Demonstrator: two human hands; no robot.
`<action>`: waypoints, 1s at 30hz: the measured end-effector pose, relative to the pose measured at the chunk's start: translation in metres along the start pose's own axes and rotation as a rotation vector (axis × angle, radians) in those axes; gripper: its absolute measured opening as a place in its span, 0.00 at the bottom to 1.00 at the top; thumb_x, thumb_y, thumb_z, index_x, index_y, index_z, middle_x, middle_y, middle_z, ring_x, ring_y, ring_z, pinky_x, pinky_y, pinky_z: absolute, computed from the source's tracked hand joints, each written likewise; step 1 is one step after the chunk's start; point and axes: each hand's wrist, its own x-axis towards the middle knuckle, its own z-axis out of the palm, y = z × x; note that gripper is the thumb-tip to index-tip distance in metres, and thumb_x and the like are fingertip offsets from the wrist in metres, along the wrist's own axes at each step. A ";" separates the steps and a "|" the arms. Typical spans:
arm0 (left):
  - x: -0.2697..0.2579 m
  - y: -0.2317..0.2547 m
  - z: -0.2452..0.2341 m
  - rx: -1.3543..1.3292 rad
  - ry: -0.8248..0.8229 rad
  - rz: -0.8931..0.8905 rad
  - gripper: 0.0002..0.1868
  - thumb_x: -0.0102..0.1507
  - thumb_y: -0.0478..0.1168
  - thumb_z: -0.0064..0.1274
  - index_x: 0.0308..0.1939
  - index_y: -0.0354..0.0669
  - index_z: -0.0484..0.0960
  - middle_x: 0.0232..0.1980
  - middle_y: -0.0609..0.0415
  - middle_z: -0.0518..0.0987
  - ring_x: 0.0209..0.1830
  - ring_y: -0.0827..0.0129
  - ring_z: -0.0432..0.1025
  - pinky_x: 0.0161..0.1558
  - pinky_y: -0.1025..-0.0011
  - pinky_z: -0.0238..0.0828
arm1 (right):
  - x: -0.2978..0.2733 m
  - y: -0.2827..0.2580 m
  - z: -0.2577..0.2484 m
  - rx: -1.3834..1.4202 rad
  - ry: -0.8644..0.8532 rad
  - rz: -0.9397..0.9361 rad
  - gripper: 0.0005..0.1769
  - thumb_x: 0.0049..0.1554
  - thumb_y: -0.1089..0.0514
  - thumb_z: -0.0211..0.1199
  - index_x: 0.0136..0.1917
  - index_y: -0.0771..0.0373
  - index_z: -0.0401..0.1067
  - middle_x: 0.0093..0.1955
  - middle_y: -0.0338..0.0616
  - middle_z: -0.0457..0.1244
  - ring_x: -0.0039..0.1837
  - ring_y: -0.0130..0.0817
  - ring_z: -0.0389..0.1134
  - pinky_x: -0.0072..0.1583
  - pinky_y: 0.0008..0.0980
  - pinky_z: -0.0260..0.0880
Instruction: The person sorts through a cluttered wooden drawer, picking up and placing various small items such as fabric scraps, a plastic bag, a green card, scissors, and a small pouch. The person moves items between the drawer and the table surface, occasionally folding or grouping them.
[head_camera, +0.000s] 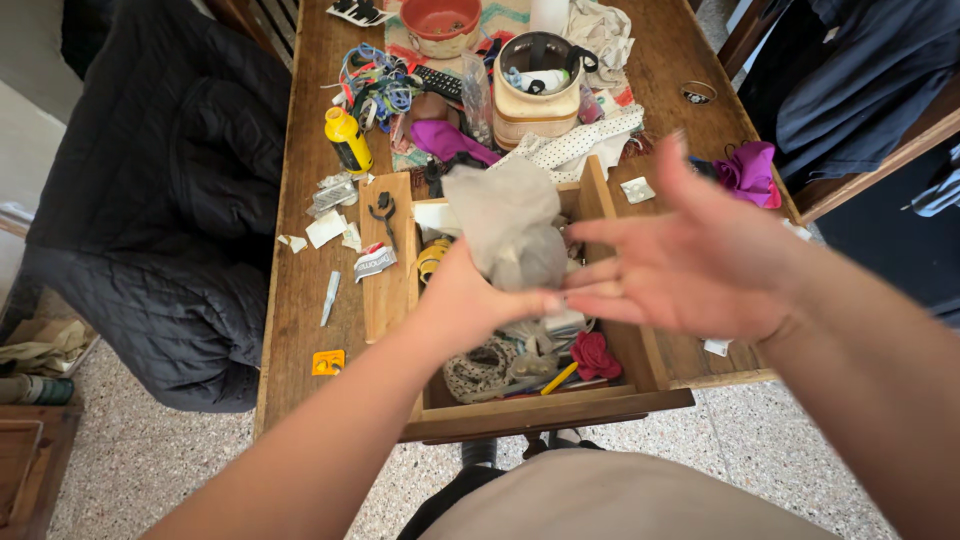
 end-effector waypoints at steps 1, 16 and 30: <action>0.001 0.000 -0.003 -0.056 0.054 -0.066 0.38 0.53 0.42 0.72 0.65 0.36 0.74 0.60 0.50 0.81 0.59 0.67 0.77 0.63 0.65 0.75 | -0.002 -0.006 -0.003 -0.035 -0.111 -0.030 0.64 0.55 0.16 0.37 0.79 0.74 0.38 0.74 0.79 0.52 0.73 0.58 0.60 0.70 0.42 0.62; -0.016 0.001 0.044 -1.244 0.323 -0.490 0.22 0.67 0.53 0.50 0.59 0.45 0.77 0.56 0.52 0.82 0.58 0.60 0.75 0.62 0.56 0.71 | 0.033 0.088 -0.001 -0.154 0.151 -0.328 0.45 0.52 0.54 0.66 0.79 0.52 0.52 0.72 0.41 0.60 0.71 0.38 0.63 0.66 0.49 0.67; -0.021 -0.022 0.077 -0.689 0.322 -0.183 0.19 0.67 0.41 0.55 0.61 0.38 0.78 0.57 0.54 0.81 0.58 0.69 0.74 0.61 0.70 0.71 | -0.003 0.103 -0.015 -0.131 0.425 -0.321 0.32 0.57 0.60 0.59 0.74 0.61 0.61 0.66 0.45 0.64 0.63 0.36 0.69 0.60 0.45 0.73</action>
